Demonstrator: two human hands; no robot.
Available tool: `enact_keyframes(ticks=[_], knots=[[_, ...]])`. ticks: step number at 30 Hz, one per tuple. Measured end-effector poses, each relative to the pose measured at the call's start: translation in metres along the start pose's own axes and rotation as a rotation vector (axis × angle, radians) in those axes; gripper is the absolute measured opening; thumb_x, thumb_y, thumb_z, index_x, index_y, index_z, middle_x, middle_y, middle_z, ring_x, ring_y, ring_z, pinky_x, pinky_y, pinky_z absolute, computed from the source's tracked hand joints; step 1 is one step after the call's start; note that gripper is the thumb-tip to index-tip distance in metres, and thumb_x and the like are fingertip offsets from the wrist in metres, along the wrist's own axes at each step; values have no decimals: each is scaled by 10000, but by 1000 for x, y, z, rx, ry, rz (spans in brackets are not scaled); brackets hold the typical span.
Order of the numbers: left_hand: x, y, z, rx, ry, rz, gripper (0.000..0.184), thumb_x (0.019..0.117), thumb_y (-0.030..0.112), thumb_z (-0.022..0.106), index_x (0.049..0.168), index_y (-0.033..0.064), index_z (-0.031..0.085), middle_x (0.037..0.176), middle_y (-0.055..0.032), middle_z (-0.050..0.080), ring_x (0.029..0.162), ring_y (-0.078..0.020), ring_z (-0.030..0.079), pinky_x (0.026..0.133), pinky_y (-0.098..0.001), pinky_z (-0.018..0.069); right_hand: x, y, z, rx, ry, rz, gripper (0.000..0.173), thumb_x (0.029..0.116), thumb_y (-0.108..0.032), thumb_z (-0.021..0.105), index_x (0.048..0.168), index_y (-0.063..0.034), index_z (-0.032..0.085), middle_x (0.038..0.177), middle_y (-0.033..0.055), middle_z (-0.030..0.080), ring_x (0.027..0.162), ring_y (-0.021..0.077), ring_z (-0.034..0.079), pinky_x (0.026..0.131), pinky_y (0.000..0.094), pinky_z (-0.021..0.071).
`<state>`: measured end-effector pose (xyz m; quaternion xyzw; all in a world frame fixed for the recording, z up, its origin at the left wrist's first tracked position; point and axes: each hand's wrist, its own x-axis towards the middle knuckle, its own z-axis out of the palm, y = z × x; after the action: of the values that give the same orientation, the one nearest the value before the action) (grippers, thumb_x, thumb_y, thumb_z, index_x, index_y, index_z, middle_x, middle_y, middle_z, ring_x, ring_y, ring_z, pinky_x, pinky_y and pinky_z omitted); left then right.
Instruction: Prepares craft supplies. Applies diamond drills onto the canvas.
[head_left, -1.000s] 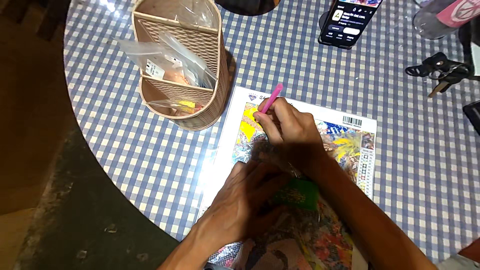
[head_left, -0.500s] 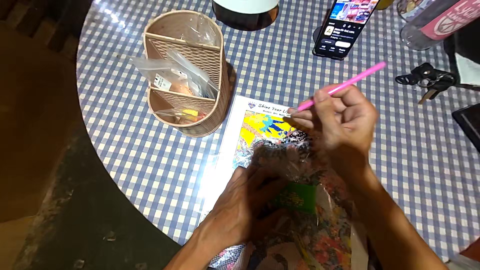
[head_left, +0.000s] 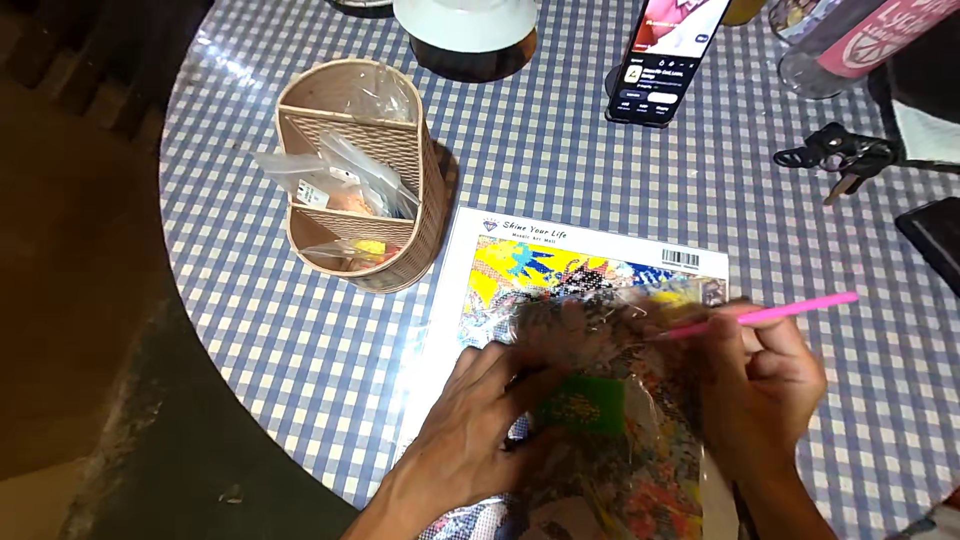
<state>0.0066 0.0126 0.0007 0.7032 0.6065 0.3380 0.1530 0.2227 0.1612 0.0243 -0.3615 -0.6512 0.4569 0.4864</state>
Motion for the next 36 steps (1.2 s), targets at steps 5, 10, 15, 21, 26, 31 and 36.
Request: enact_keyframes(ticks=[5,10,15,21,26,31,36], knots=[[1,-1,0,-17,11,14,455,943,472,652,1320,219,676,1247,-25,664,1098,-152,583,899,-350,428,0,-3,4,-55,6,-62,53,1050,-161,580,1102,-162,592,906,-99,745,780,69,742,703,246,652],[0,-2,0,-16,-3,5,460,942,481,634,1327,232,673,1271,-2,659,1106,-139,580,906,-354,417,-16,-13,12,-156,-232,-155,156,1046,-247,615,1114,-107,624,966,-69,739,842,-29,691,720,142,587],[1,0,0,-3,3,-17,436,933,496,656,1294,255,687,1273,32,659,1101,-110,577,902,-343,416,-34,-7,13,-161,-277,-200,177,1038,-209,631,1083,-39,646,993,7,758,924,27,727,815,184,617],[1,0,-1,-8,-14,-33,491,938,524,651,1348,257,685,1269,24,662,1086,-121,573,902,-360,415,-44,-2,11,-247,-300,-296,183,1052,-207,604,1075,-29,643,978,58,758,935,39,722,825,173,590],[0,0,-1,-11,-14,-41,496,932,533,655,1347,264,686,1269,27,662,1071,-106,572,895,-360,411,-44,-4,17,-254,-344,-354,195,1051,-198,606,1055,-16,674,974,76,753,918,44,714,819,166,574],[0,0,-1,-11,-21,-51,498,929,529,660,1353,268,687,1270,29,659,1060,-101,570,890,-365,411,-43,-3,20,-299,-352,-392,206,1058,-196,590,1048,-9,678,942,93,749,873,60,714,775,168,567],[0,0,-2,-14,-26,-55,494,928,523,663,1352,270,687,1257,30,663,1061,-102,567,896,-365,411,-44,-2,20,-311,-355,-399,210,1060,-197,587,1029,-9,674,902,88,739,814,52,699,715,154,551]])
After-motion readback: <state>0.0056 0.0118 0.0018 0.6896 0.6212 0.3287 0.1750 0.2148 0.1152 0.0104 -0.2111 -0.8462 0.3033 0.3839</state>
